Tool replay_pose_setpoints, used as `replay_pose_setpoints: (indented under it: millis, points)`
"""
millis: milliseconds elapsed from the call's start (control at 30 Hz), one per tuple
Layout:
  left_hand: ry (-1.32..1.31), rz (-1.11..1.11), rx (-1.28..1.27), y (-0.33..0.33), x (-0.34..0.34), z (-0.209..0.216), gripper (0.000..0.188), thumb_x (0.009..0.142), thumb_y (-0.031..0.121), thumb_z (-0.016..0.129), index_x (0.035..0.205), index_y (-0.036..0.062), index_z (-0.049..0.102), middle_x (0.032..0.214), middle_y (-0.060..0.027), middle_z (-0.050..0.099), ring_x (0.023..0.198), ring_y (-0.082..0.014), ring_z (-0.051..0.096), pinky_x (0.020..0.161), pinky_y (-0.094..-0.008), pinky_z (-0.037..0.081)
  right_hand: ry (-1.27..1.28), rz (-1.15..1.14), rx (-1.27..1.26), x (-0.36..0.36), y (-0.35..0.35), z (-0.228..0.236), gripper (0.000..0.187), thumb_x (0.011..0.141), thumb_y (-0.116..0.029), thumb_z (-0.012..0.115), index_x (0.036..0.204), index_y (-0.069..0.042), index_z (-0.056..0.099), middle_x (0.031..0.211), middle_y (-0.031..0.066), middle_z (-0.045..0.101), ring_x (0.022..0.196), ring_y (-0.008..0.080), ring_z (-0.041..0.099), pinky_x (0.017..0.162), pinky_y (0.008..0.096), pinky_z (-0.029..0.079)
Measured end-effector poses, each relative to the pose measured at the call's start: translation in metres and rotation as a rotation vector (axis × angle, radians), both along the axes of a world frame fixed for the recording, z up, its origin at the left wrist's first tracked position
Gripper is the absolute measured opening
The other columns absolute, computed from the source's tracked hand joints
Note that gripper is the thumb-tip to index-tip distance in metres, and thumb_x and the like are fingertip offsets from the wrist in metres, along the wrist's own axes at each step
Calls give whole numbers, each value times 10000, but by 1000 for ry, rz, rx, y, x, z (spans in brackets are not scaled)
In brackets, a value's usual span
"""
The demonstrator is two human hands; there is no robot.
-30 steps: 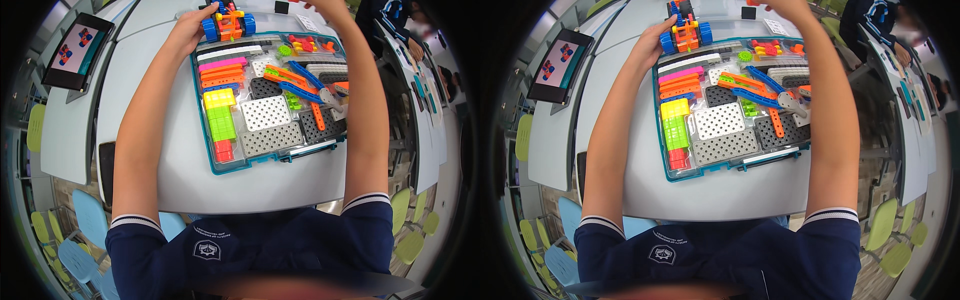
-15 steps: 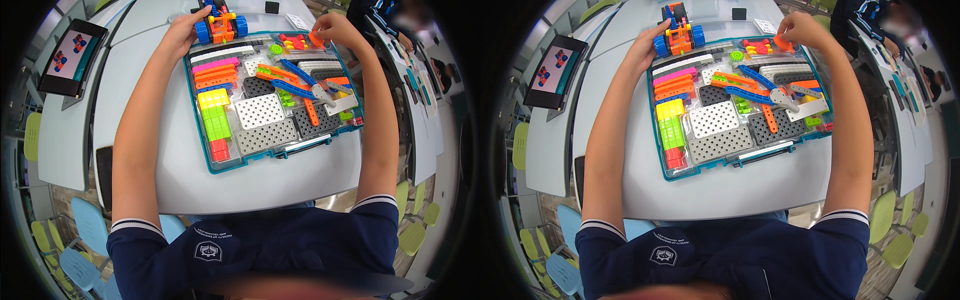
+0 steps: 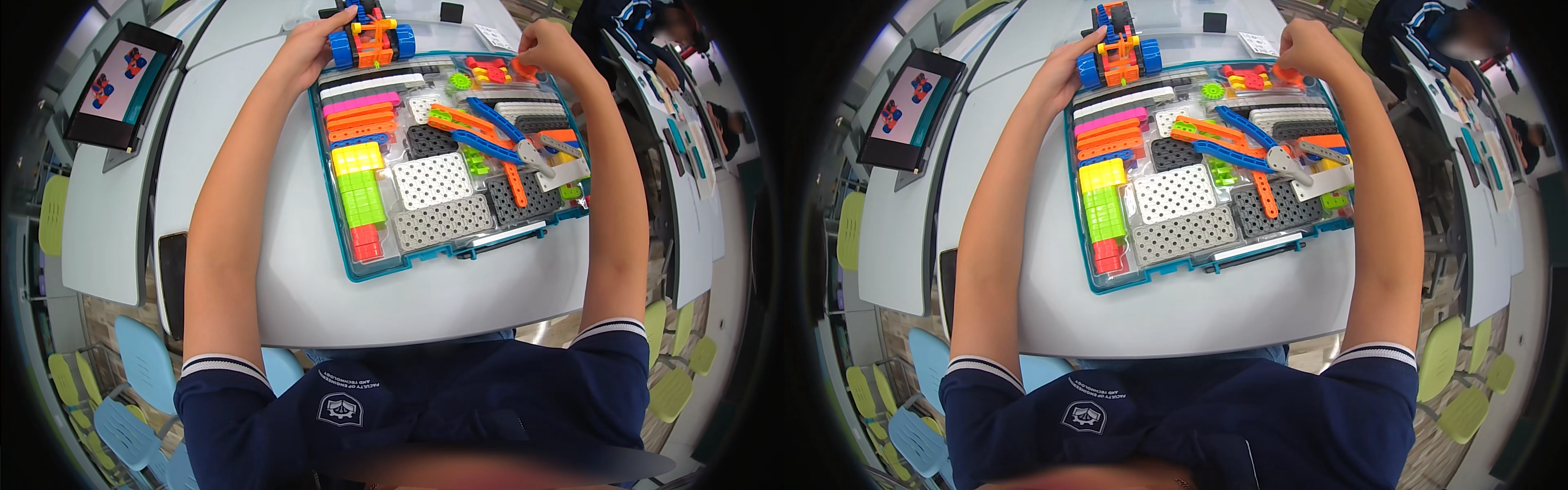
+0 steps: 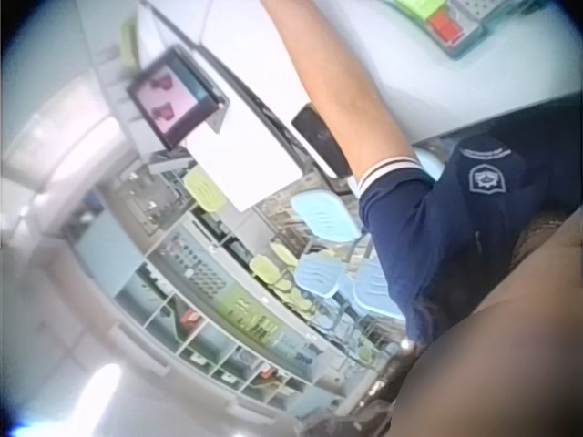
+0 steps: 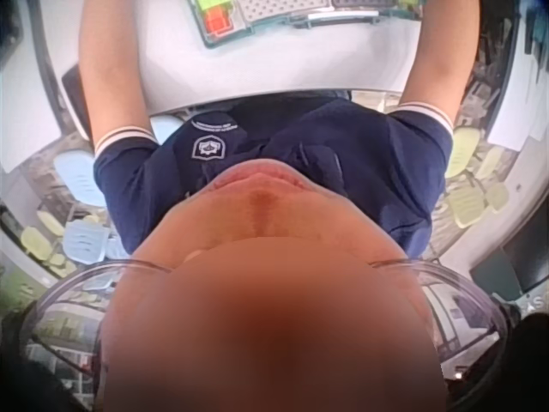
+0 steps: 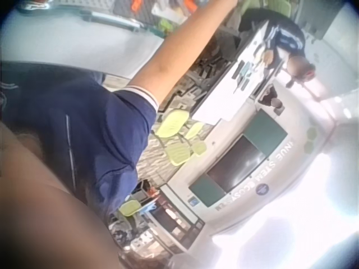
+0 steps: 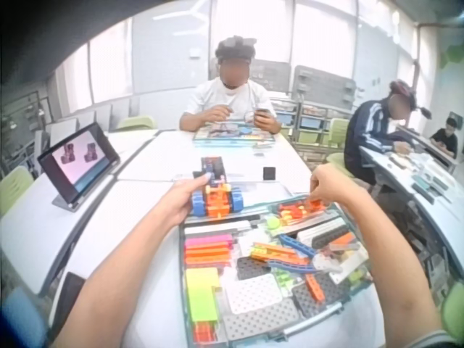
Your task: The person assembles a small vehicle-like structure using colorful plastic rods and connectors from a kit. They connect pieces by hand, occasionally using a blue connector tool to secure joints, and reference a tablet displaying a model image.
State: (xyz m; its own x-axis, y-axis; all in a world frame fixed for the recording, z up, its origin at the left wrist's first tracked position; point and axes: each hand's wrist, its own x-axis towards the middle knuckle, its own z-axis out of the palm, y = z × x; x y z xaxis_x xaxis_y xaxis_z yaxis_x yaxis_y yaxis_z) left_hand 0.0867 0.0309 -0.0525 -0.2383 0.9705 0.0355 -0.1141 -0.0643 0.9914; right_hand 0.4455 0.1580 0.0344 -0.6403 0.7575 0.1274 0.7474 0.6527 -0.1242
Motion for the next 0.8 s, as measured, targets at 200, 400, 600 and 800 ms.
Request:
replay_pose_setpoints:
  millis: [200, 400, 600, 800]
  points:
    - [-2, -1, -12, 2, -1, -2, 613, 930, 435, 759, 1243, -77, 633, 1185, -162, 718, 1056, -187, 729, 980, -331, 575, 91, 43, 73, 16, 7, -2, 174, 766, -102, 781, 875, 31, 750, 796, 125, 732, 692, 187, 709, 652, 291, 583]
    - [-5, 14, -17, 2, 0, -2, 596, 931, 425, 760, 1229, -77, 644, 1177, -160, 722, 1047, -186, 733, 976, -329, 579, 63, 28, -102, 10, 6, -9, 172, 766, -100, 800, 872, 28, 758, 793, 120, 739, 698, 174, 712, 634, 298, 576]
    - [-6, 8, -8, 1, 0, -2, 609, 932, 421, 760, 1248, -82, 626, 1196, -162, 713, 1059, -185, 728, 980, -333, 578, -20, -43, -99, 3, 7, -13, 158, 791, -104, 801, 862, 32, 765, 726, 91, 727, 633, 168, 692, 614, 278, 573]
    - [10, 3, -9, 1, 0, -2, 613, 930, 426, 761, 1257, -75, 626, 1200, -156, 712, 1065, -180, 724, 985, -328, 572, 141, -146, -360, 7, 13, -14, 165, 883, -111, 728, 888, 51, 756, 756, 108, 737, 613, 142, 718, 584, 264, 584]
